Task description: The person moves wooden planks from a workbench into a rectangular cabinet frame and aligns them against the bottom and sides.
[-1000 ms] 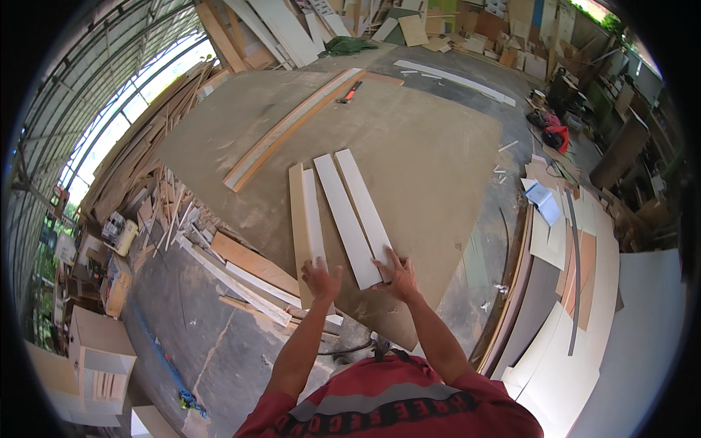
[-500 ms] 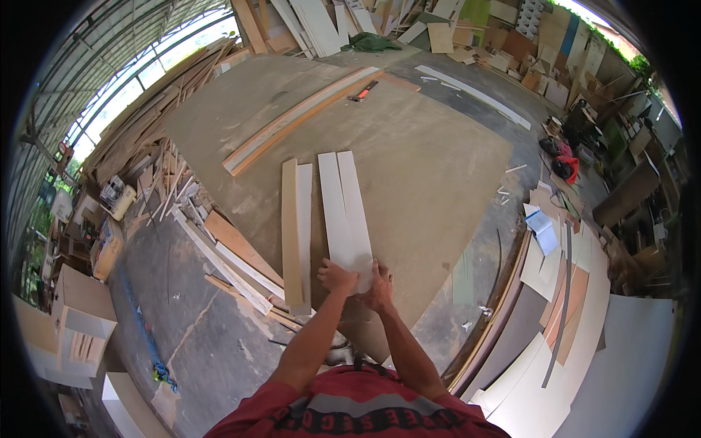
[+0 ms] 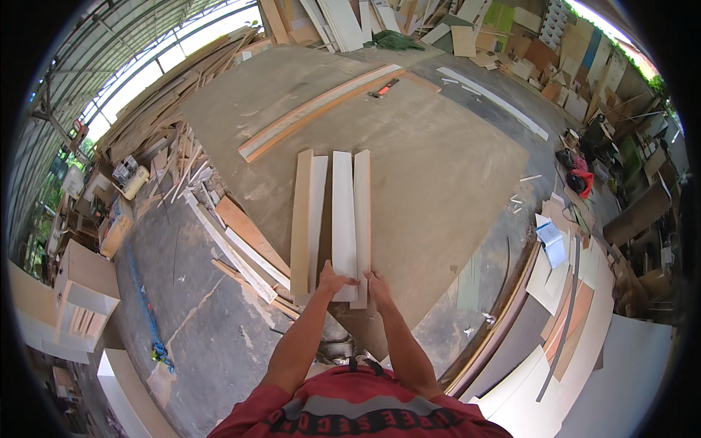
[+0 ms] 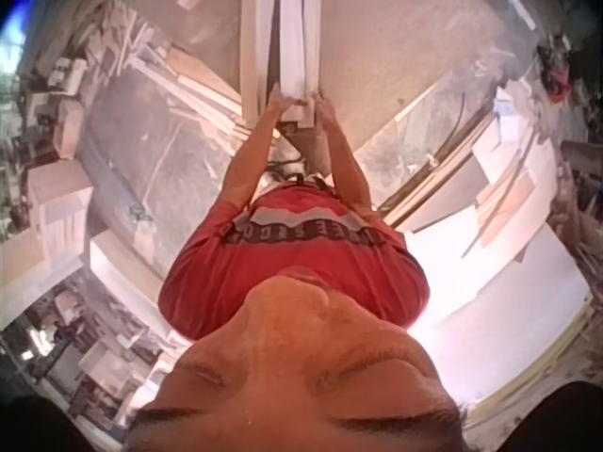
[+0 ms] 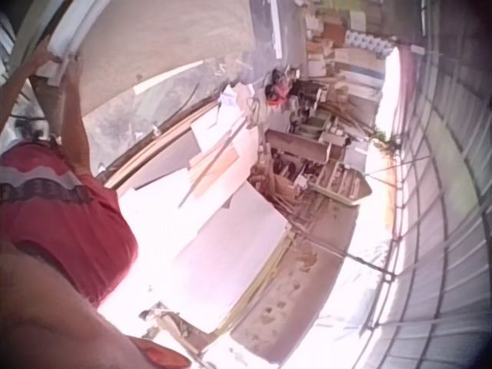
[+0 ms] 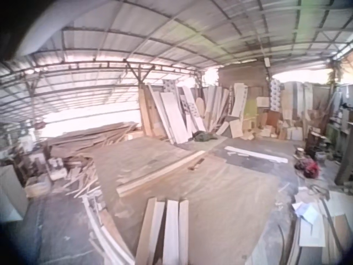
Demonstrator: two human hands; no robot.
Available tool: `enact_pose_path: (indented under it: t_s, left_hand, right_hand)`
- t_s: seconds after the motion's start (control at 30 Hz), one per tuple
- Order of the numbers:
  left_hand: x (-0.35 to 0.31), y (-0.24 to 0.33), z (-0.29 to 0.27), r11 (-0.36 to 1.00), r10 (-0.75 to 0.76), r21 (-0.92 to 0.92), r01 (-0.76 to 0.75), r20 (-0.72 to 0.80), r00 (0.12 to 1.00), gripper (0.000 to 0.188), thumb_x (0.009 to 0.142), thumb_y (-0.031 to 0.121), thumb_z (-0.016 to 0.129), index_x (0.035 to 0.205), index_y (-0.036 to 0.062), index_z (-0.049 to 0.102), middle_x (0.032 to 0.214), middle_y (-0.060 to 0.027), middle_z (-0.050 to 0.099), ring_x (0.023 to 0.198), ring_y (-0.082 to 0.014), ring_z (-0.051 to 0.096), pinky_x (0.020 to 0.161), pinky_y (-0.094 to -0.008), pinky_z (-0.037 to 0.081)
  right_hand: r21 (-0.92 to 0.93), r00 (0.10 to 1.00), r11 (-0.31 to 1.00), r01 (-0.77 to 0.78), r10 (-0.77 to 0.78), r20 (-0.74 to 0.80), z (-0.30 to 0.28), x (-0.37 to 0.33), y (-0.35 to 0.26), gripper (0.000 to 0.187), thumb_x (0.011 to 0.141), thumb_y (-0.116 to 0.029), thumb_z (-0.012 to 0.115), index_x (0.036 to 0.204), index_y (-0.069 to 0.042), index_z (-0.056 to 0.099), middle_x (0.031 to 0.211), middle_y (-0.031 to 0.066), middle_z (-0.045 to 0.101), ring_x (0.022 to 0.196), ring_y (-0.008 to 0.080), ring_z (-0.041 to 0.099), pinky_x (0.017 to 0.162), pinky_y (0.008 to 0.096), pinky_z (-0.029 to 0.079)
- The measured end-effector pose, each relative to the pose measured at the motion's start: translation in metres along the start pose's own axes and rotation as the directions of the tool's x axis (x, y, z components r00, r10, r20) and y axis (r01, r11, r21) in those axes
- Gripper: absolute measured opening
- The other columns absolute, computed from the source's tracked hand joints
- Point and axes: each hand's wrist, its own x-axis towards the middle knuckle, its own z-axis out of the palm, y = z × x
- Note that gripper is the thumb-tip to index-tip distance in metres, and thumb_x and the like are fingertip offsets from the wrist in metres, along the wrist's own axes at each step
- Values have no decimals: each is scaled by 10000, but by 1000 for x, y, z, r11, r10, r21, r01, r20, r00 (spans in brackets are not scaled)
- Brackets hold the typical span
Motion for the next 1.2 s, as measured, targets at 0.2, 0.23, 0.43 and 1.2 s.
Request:
enact_pose_path:
  t_s: [0.2,0.23,0.43,1.2]
  left_hand:
    - [-31,9,-3,931,26,-364,31,151,988,1174,528,86,939,1477,-93,271,1372,-228,541,1291,-298,521,1077,-370,430]
    - [-31,2,-6,931,47,-365,-5,108,993,1188,535,75,929,1492,-92,244,1398,-227,516,1306,-299,506,1086,-370,421]
    - [-61,-9,-35,925,159,-355,-136,37,987,971,617,-6,863,1437,-46,344,1322,-170,562,1250,-278,543,1063,-377,447]
    - [-338,-102,-244,807,146,-373,-458,-626,766,644,747,-11,752,1291,40,411,1147,-152,640,1090,-235,630,933,-367,508]
  right_hand:
    - [-319,981,941,-109,50,-187,26,-5,-2,671,893,-543,671,1186,60,656,1053,235,713,974,354,697,822,427,538]
    - [-293,981,954,-61,4,-193,33,-12,-6,678,886,-546,679,1166,72,659,1042,238,714,952,351,701,814,426,540]
    - [-95,992,992,77,-86,-94,45,-62,-21,734,831,-552,744,1072,137,668,965,244,722,884,319,717,788,415,548]
    - [206,654,851,483,-507,561,268,-274,-27,605,912,-380,732,1259,77,539,1069,162,675,992,215,646,859,351,519]
